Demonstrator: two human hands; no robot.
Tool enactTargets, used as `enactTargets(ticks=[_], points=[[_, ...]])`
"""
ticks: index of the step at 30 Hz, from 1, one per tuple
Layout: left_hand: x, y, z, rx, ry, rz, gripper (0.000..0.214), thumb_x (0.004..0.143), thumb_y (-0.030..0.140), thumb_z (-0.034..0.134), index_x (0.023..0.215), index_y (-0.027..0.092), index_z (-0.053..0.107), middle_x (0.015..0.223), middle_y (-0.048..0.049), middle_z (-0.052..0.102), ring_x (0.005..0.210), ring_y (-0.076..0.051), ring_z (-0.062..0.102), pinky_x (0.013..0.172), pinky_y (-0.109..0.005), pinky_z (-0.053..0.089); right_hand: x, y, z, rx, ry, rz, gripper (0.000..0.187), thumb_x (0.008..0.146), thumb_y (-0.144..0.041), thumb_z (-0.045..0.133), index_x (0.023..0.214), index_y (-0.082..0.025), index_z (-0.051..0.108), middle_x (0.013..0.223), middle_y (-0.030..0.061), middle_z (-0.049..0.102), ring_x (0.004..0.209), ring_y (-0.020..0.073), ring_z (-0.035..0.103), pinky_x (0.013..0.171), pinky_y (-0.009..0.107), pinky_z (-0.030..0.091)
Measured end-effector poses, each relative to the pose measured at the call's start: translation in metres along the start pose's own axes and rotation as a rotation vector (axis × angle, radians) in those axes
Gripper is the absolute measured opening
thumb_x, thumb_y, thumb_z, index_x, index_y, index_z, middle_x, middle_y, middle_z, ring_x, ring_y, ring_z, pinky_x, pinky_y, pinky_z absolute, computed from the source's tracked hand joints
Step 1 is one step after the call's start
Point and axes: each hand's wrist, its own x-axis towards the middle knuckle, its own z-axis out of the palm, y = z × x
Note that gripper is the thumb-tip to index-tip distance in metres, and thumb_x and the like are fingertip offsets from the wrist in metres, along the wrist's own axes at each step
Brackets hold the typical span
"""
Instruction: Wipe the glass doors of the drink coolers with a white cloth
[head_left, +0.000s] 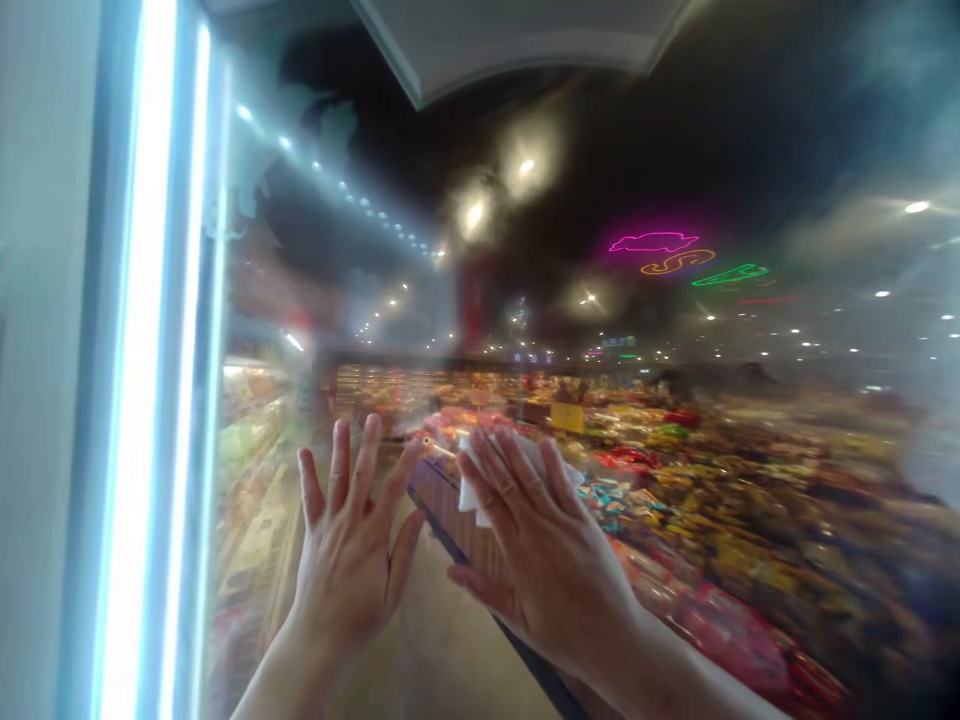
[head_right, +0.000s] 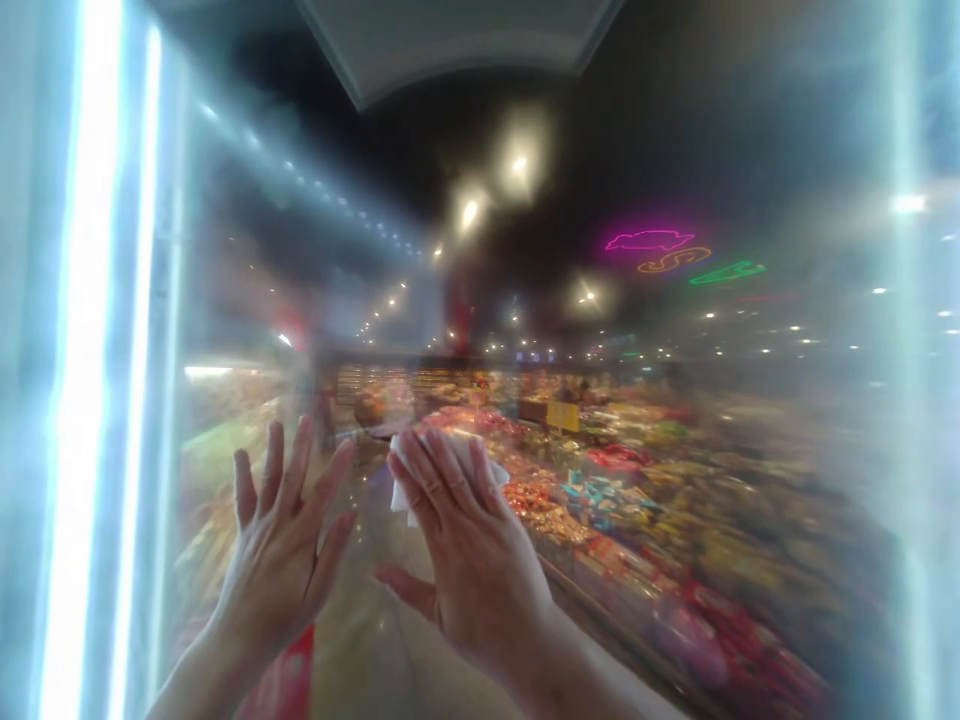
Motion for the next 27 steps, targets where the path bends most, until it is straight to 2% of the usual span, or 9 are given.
enactTargets(ticks=[3, 6, 10, 13, 17, 19, 22, 23, 27], points=[[0.0, -0.001, 0.009, 0.016, 0.008, 0.004, 0.069, 0.101, 0.026, 0.051, 0.163, 0.033, 0.022, 0.175, -0.0041, 0.004, 0.162, -0.031, -0.004, 0.13, -0.059, -0.003, 0.013, 0.005, 0.003, -0.003, 0.024, -0.051, 0.092, 0.099, -0.071, 0.038, 0.162, -0.007, 0.024, 0.17, 0.0132, 0.028, 0.159, 0.031, 0.016, 0.131, 0.051, 0.009], [0.004, 0.003, 0.017, 0.008, 0.055, 0.016, 0.069, 0.1, 0.026, 0.051, 0.163, 0.034, 0.022, 0.175, -0.0027, 0.005, 0.162, -0.03, -0.003, 0.13, -0.059, -0.005, 0.022, 0.011, 0.003, -0.01, 0.059, 0.03, 0.093, 0.1, -0.069, 0.037, 0.164, -0.006, 0.016, 0.171, 0.0159, 0.023, 0.16, 0.0311, 0.013, 0.13, 0.055, 0.014], [0.003, 0.012, 0.023, -0.006, 0.088, 0.024, 0.07, 0.1, 0.026, 0.05, 0.164, 0.027, 0.021, 0.175, -0.003, 0.007, 0.162, -0.029, -0.004, 0.131, -0.055, -0.007, -0.006, 0.004, 0.002, 0.004, 0.001, -0.033, 0.099, 0.096, -0.075, 0.04, 0.163, -0.005, 0.019, 0.171, 0.0157, 0.024, 0.16, 0.033, 0.013, 0.13, 0.055, 0.013], [-0.017, 0.012, 0.025, -0.017, 0.079, 0.014, 0.072, 0.098, 0.027, 0.053, 0.164, 0.027, 0.021, 0.175, -0.0025, 0.006, 0.162, -0.029, -0.002, 0.131, -0.054, -0.006, -0.018, 0.001, 0.001, 0.012, -0.027, -0.079, 0.1, 0.094, -0.077, 0.041, 0.163, -0.007, 0.022, 0.17, 0.0139, 0.027, 0.16, 0.0304, 0.014, 0.131, 0.052, 0.012], [-0.063, 0.002, 0.025, 0.009, 0.027, -0.023, 0.081, 0.095, 0.016, 0.055, 0.164, 0.03, 0.016, 0.174, -0.0036, 0.005, 0.162, -0.029, -0.003, 0.131, -0.057, -0.004, 0.001, -0.006, 0.004, 0.008, -0.004, 0.052, 0.097, 0.097, -0.071, 0.043, 0.163, -0.004, 0.018, 0.172, 0.0172, 0.02, 0.161, 0.0324, 0.007, 0.13, 0.056, 0.014], [-0.079, -0.003, 0.025, 0.02, 0.009, -0.038, 0.083, 0.093, 0.015, 0.055, 0.164, 0.031, 0.015, 0.174, -0.0044, 0.005, 0.161, -0.028, -0.004, 0.131, -0.058, -0.003, 0.004, -0.015, 0.009, 0.016, -0.034, -0.033, 0.1, 0.095, -0.075, 0.042, 0.162, -0.004, 0.022, 0.172, 0.0165, 0.019, 0.161, 0.033, 0.006, 0.13, 0.056, 0.013], [-0.086, -0.006, 0.026, 0.022, -0.012, -0.052, 0.083, 0.093, 0.017, 0.056, 0.164, 0.032, 0.015, 0.173, -0.0053, 0.009, 0.161, -0.029, -0.002, 0.131, -0.061, -0.001, -0.002, -0.026, 0.013, 0.026, -0.08, -0.242, 0.1, 0.092, -0.081, 0.038, 0.161, -0.008, 0.031, 0.172, 0.0111, 0.022, 0.161, 0.0307, 0.005, 0.133, 0.05, 0.008], [-0.085, -0.007, 0.026, 0.019, -0.013, -0.055, 0.083, 0.094, 0.017, 0.056, 0.164, 0.033, 0.015, 0.173, -0.0052, 0.01, 0.161, -0.029, -0.002, 0.13, -0.062, 0.0, -0.003, -0.027, 0.013, 0.02, -0.08, -0.239, 0.099, 0.093, -0.08, 0.037, 0.161, -0.008, 0.031, 0.172, 0.0108, 0.022, 0.161, 0.0303, 0.006, 0.133, 0.05, 0.006], [-0.078, -0.007, 0.027, 0.0, 0.009, -0.063, 0.083, 0.094, 0.018, 0.056, 0.164, 0.034, 0.014, 0.173, -0.0047, 0.008, 0.161, -0.03, -0.001, 0.129, -0.065, 0.003, -0.005, -0.026, 0.012, -0.005, -0.076, -0.035, 0.095, 0.098, -0.073, 0.039, 0.162, -0.004, 0.023, 0.172, 0.0153, 0.018, 0.161, 0.033, 0.005, 0.132, 0.055, 0.003]])
